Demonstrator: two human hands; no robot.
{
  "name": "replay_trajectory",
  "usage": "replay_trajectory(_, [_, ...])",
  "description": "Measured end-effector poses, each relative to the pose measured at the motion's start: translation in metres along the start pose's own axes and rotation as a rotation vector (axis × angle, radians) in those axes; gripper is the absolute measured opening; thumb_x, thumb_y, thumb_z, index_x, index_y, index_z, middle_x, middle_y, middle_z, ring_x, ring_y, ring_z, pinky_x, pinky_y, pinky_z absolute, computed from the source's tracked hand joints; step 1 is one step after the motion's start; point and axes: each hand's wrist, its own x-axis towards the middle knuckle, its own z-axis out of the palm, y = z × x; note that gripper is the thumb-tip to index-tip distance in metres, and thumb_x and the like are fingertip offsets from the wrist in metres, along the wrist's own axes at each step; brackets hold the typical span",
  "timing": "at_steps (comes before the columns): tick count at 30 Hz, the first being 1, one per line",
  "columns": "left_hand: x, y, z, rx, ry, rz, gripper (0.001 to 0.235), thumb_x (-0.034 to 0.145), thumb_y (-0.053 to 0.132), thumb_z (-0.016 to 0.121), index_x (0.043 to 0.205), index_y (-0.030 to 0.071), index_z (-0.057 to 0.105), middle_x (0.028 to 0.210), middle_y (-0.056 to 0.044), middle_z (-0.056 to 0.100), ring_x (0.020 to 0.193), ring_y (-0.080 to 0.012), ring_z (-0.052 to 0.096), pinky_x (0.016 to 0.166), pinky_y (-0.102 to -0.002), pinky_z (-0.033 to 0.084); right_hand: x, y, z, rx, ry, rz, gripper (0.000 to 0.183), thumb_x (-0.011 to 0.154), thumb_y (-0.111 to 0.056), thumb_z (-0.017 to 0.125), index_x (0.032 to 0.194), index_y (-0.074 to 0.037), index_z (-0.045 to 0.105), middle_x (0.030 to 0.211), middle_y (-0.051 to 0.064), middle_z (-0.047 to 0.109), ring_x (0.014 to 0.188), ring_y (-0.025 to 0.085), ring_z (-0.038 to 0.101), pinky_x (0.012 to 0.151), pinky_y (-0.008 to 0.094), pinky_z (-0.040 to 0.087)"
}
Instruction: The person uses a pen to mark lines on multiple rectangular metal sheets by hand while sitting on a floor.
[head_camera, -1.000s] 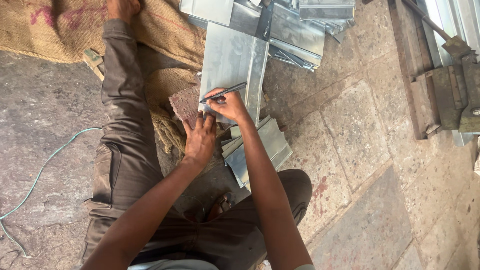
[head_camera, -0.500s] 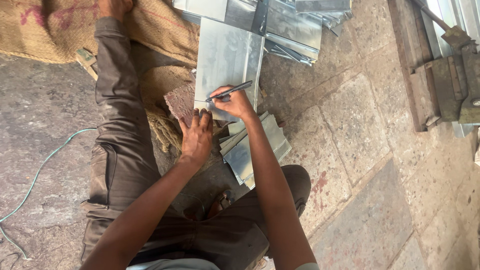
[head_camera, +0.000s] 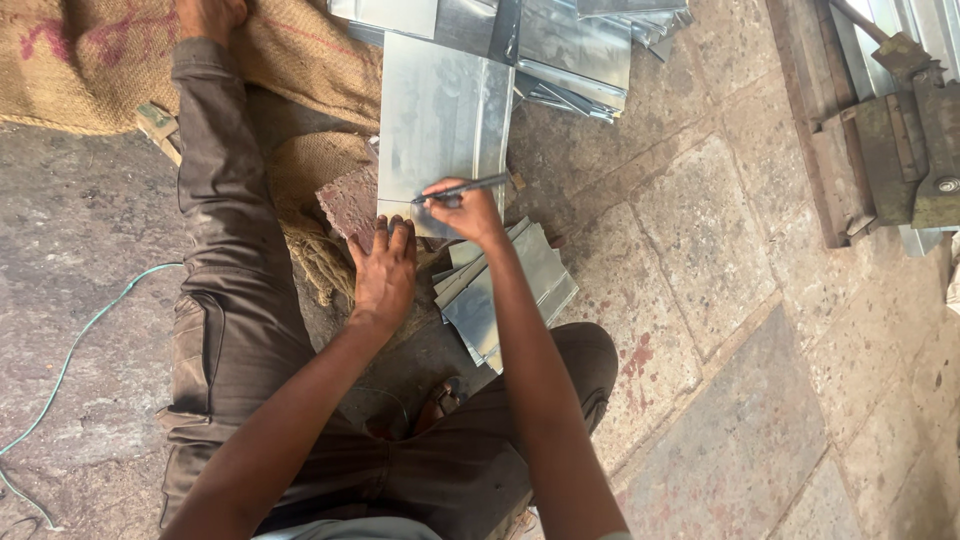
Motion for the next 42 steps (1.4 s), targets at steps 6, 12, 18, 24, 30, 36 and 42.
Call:
replay_trajectory(6, [0.001,-0.004,-0.005,-0.004,-0.03,0.018,0.079,0.085,0.012,0.07,0.155,0.001,0.034,0.157,-0.017,0.035,0.146,-0.033,0.032,0.112,-0.066,0.031,-0.035,-0.021,0.02,-0.004,0.285,0.01,0.018,0.087,-0.007,0.079,0.105,-0.006,0.08,0.08,0.001,0.076,0.069,0.006,0.064,0.063,0.022,0.052])
replay_trajectory(12, [0.005,-0.007,0.014,-0.054,0.138,-0.014,0.055,0.091,0.011,0.061,0.144,0.001,0.053,0.15,-0.013,0.047,0.142,-0.0291,0.041,0.111,-0.065,0.034,-0.046,-0.034,0.038,0.204,0.491,0.104,0.018,0.088,-0.01,0.076,0.105,-0.005,0.077,0.085,0.003,0.077,0.072,0.006,0.068,0.066,0.022,0.055])
replay_trajectory(18, [0.004,-0.009,0.024,-0.12,0.245,-0.008,0.049,0.088,0.01,0.062,0.135,0.001,0.062,0.146,-0.012,0.052,0.139,-0.0283,0.046,0.111,-0.062,0.034,-0.049,-0.028,0.044,0.095,0.477,-0.019,0.018,0.088,-0.008,0.076,0.105,-0.004,0.078,0.095,0.006,0.079,0.083,0.011,0.074,0.077,0.025,0.059])
replay_trajectory(24, [0.005,-0.009,0.025,-0.154,0.279,-0.007,0.048,0.087,0.009,0.063,0.134,0.0,0.064,0.145,-0.011,0.053,0.138,-0.0292,0.046,0.11,-0.064,0.034,-0.049,-0.031,0.044,0.026,0.492,-0.057,0.02,0.087,-0.008,0.076,0.106,-0.005,0.079,0.098,0.009,0.079,0.085,0.015,0.076,0.079,0.027,0.06])
replay_trajectory(30, [0.007,-0.011,0.024,-0.159,0.208,-0.009,0.047,0.086,0.006,0.064,0.133,0.002,0.064,0.146,-0.013,0.052,0.138,-0.0299,0.046,0.111,-0.064,0.034,-0.059,-0.037,0.046,-0.087,0.5,-0.121,0.022,0.083,-0.009,0.079,0.105,-0.005,0.078,0.093,0.01,0.076,0.08,0.016,0.074,0.074,0.028,0.059])
replay_trajectory(36, [0.011,-0.01,0.023,-0.151,0.087,-0.021,0.05,0.091,0.003,0.064,0.14,0.005,0.06,0.147,-0.012,0.051,0.136,-0.0295,0.047,0.113,-0.064,0.035,-0.074,-0.019,0.046,-0.078,0.338,-0.078,0.021,0.084,-0.006,0.075,0.104,-0.01,0.079,0.089,0.006,0.077,0.075,0.013,0.073,0.067,0.025,0.059])
replay_trajectory(42, [0.009,-0.011,0.026,-0.156,0.182,-0.025,0.051,0.088,0.002,0.065,0.139,0.004,0.061,0.145,-0.011,0.053,0.132,-0.0285,0.05,0.113,-0.063,0.035,-0.068,-0.011,0.045,0.145,0.361,0.0,0.013,0.089,-0.009,0.073,0.101,-0.008,0.079,0.094,0.003,0.078,0.076,0.007,0.071,0.065,0.022,0.059])
